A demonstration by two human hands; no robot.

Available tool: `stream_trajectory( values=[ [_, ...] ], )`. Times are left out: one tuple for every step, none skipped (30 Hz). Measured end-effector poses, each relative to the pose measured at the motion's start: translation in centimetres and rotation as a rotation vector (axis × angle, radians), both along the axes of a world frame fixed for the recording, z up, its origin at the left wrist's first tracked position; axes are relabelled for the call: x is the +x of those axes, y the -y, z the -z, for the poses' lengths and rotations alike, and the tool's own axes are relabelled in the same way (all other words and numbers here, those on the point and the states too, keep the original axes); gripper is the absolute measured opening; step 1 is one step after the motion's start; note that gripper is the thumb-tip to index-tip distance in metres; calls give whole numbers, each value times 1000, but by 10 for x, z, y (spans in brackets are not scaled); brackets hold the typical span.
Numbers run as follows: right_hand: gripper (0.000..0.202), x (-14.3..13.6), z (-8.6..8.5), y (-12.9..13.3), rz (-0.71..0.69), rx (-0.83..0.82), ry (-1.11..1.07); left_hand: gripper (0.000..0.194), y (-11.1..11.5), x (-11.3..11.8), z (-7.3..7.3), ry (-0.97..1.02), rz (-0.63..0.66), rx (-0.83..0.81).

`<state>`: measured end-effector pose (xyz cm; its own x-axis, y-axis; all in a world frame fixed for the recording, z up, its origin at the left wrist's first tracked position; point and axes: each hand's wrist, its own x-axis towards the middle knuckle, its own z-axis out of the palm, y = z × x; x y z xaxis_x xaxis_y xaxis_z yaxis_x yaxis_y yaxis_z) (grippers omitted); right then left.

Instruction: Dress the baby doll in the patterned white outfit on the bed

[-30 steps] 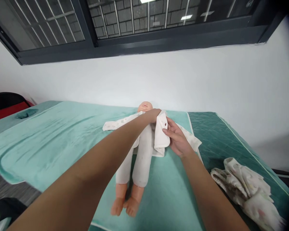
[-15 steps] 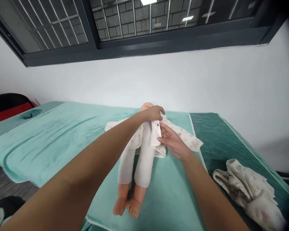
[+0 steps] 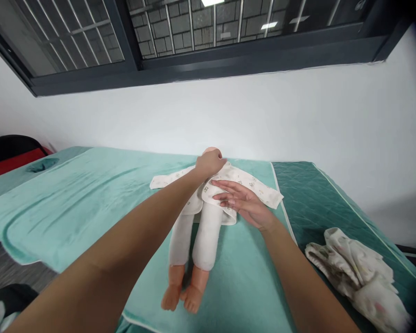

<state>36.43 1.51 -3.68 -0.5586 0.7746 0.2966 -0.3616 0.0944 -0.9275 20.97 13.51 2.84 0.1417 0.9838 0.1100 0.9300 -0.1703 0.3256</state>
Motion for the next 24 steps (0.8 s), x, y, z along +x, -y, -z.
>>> stream_trajectory(
  values=[
    [47,0,0,0,7,1,4,30,0,1,-1,-24,27,-17],
    [47,-1,0,0,10,2,6,36,0,3,-2,-57,57,-38],
    [48,-1,0,0,4,3,7,42,0,4,-3,-92,86,-57],
    [49,-1,0,0,-11,4,8,45,1,5,-4,-123,109,-68],
    [51,-1,1,0,-34,4,11,44,1,5,-4,-143,124,-64],
    [52,-1,1,1,-65,4,16,41,2,4,-4,-147,129,-45],
    [52,-1,1,1,-96,4,21,38,3,3,-4,-142,129,-19],
    [52,0,1,1,-120,5,24,36,3,2,-4,-138,125,9],
    [52,0,2,1,-136,4,24,35,4,-1,-3,-133,117,38],
    [51,1,2,1,-143,2,21,36,4,-4,-2,-130,103,66],
    [50,2,2,1,-146,-1,17,36,5,-7,-2,-130,84,94],
    [49,3,3,0,-146,-7,14,37,5,-10,-1,-133,60,120],
    [48,4,4,0,-148,-14,12,38,5,-13,-1,-137,36,145],
    [46,4,4,-1,-150,-21,10,38,5,-15,-1,-142,15,170],
    [44,4,5,-2,-151,-27,7,39,6,-16,-1,-147,-3,191],
    [42,5,5,-3,-150,-31,4,38,6,-16,-2,-151,-14,206],
    [41,4,5,-3,-150,-35,4,38,7,-15,-3,-154,-17,218],
    [40,4,6,-4,-154,-36,5,37,8,-12,-4,-159,-8,228],
    [39,4,6,-4,-163,-35,11,37,9,-6,-5,-168,15,237],
    [39,3,7,-4,-175,-32,16,38,10,0,-6,-179,59,240],
    [38,3,7,-5,-191,-27,21,38,11,8,-5,-194,127,232],
    [39,3,8,-5,-210,-20,27,39,13,18,-4,-219,215,216],
    [39,3,8,-5,-240,-12,34,38,14,28,-1,-258,316,192],
    [40,4,9,-5,-280,-6,43,38,16,39,2,-310,424,165]
  ],
)
